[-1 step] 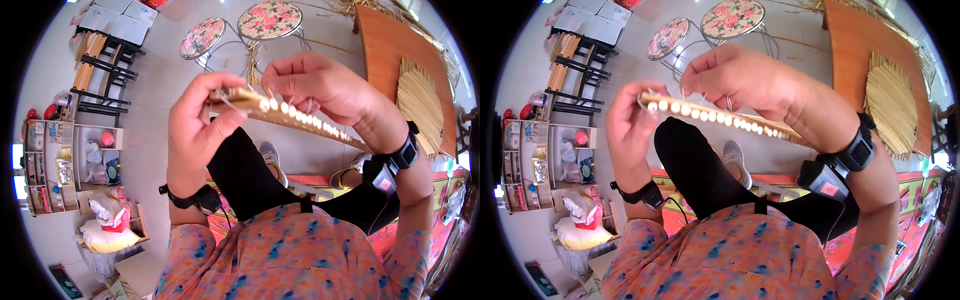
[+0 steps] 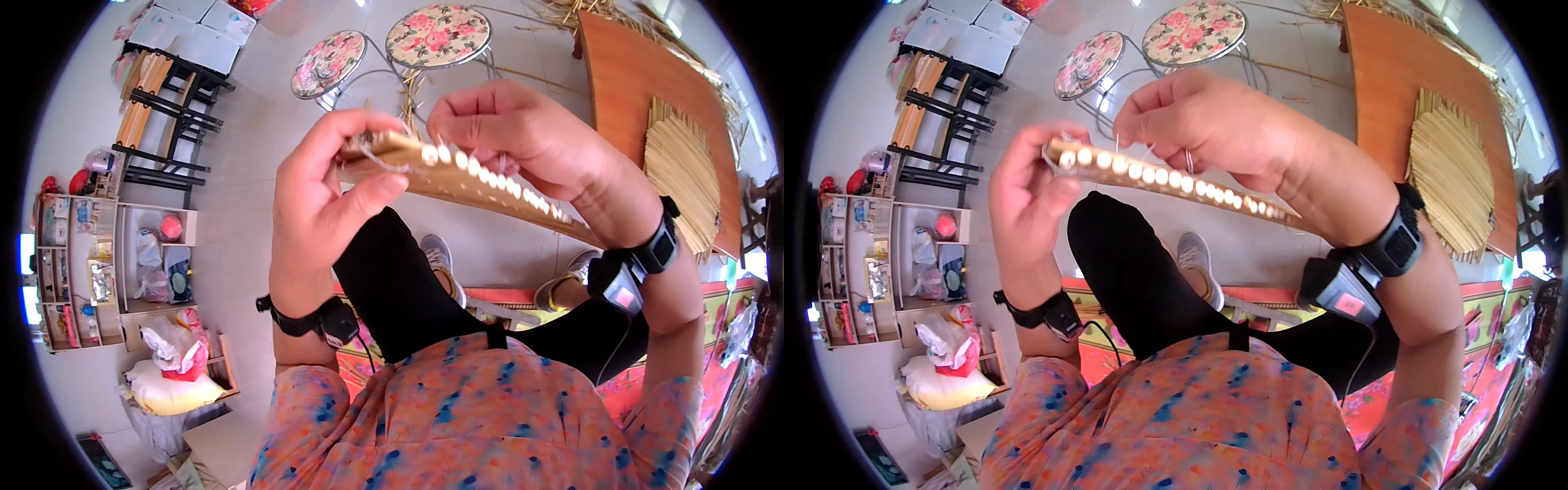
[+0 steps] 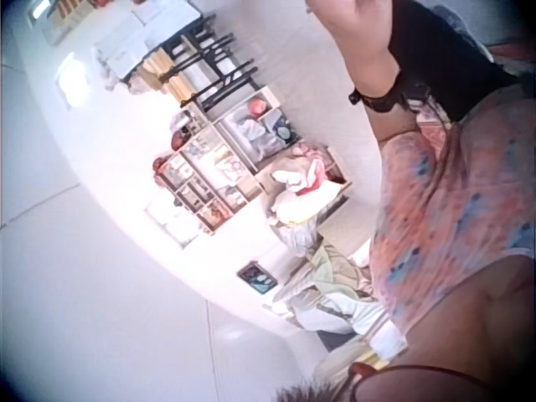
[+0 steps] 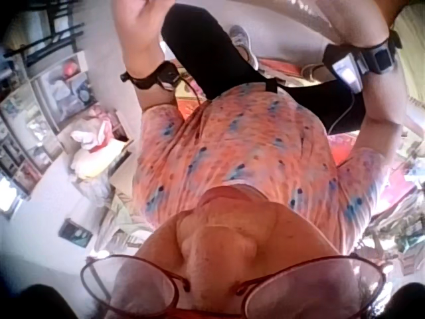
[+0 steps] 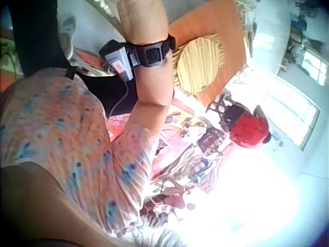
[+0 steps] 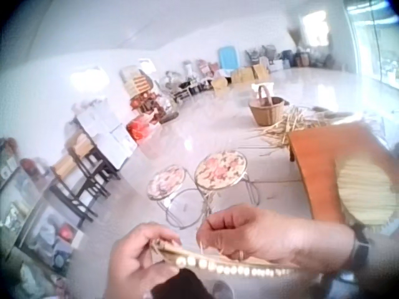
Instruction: The person constructs a mat by wrapping white thread around thin bamboo sticks and trimming the edges with a knife.
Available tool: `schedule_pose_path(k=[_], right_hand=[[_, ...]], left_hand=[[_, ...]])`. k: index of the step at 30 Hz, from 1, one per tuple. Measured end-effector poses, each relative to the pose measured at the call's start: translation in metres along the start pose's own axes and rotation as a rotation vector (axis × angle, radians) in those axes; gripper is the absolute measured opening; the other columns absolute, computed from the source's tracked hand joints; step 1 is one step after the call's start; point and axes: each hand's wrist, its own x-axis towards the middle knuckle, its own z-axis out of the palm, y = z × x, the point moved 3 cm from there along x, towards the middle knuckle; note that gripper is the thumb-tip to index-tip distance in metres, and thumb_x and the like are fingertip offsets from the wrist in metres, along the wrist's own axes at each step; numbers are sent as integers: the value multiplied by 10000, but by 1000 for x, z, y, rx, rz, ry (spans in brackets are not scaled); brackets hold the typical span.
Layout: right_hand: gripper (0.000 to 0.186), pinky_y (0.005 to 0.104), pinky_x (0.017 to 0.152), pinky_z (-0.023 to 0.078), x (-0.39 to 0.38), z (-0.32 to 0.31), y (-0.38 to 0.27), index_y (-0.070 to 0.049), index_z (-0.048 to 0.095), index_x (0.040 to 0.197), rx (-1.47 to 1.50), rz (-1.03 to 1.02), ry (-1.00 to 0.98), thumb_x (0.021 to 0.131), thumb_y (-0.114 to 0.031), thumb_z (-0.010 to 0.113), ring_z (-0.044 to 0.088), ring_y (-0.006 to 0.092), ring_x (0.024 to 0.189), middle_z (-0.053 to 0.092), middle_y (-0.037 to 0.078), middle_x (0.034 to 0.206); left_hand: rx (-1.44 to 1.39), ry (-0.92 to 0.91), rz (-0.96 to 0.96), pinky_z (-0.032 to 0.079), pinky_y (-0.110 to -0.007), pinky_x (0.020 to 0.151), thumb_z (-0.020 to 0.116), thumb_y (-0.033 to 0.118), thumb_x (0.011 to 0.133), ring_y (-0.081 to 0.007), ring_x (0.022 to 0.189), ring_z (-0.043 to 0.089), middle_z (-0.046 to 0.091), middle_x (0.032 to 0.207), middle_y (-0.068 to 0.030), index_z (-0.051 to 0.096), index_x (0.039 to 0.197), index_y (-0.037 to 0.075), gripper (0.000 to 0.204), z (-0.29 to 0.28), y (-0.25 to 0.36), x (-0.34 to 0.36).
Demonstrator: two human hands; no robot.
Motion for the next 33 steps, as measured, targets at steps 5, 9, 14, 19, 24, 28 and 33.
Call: schedule_pose_path(k=[5, 9, 14, 19, 24, 28, 33], right_hand=[[192, 221, 692, 414, 8, -15, -10, -52, 649, 907, -253, -126, 284, 918, -214, 546, 504, 74, 749, 567, -10, 801], [229, 224, 742, 408, 14, -28, -5, -64, 651, 930, -24, -73, 312, 949, -261, 536, 489, 70, 827, 581, -4, 900], [327, 230, 604, 379, 17, -45, -8, -63, 639, 783, -199, -183, 341, 963, -334, 602, 409, 46, 637, 491, -77, 674], [373, 290, 524, 356, 19, -61, -30, -32, 492, 627, -786, -626, 425, 906, -190, 682, 383, 140, 547, 385, 16, 558], [325, 376, 518, 391, 16, -51, -51, -24, 505, 629, -1259, -921, 491, 837, -148, 721, 443, 303, 565, 451, 118, 569], [307, 393, 519, 401, 17, -54, -52, -26, 525, 630, -1344, -952, 483, 828, -148, 724, 491, 318, 580, 492, 127, 580], [256, 406, 571, 443, 19, -63, -46, -34, 584, 680, -1295, -689, 503, 859, -188, 683, 547, 331, 651, 545, 126, 641]], left_hand=[[-16, 28, -7, 496, -258, 796, 769, 145, 810, -103, 867, 612, 660, 943, -61, 592, 1101, -28, 382, -2, -16, 28], [-64, 1, 1, 502, -267, 790, 783, 109, 787, -105, 859, 613, 664, 935, -60, 590, 1093, -31, 389, 1, -22, 44], [66, -22, -32, 510, -275, 800, 793, 103, 768, -110, 893, 608, 659, 966, -80, 594, 1085, -58, 408, 9, -19, 57], [98, -21, 39, 508, -287, 811, 816, 137, 745, -132, 892, 616, 667, 977, -100, 587, 1112, -58, 475, 14, -19, 67], [234, 35, 94, 499, -312, 837, 838, 145, 703, -193, 904, 636, 673, 998, -136, 579, 1118, -53, 527, 16, -23, 72], [258, 51, 126, 502, -322, 837, 846, 162, 694, -224, 897, 646, 672, 984, -146, 583, 1099, -46, 525, 17, -28, 73], [215, 63, 90, 510, -314, 811, 833, 201, 731, -215, 878, 649, 672, 966, -142, 599, 1066, -47, 478, 18, -30, 72]])
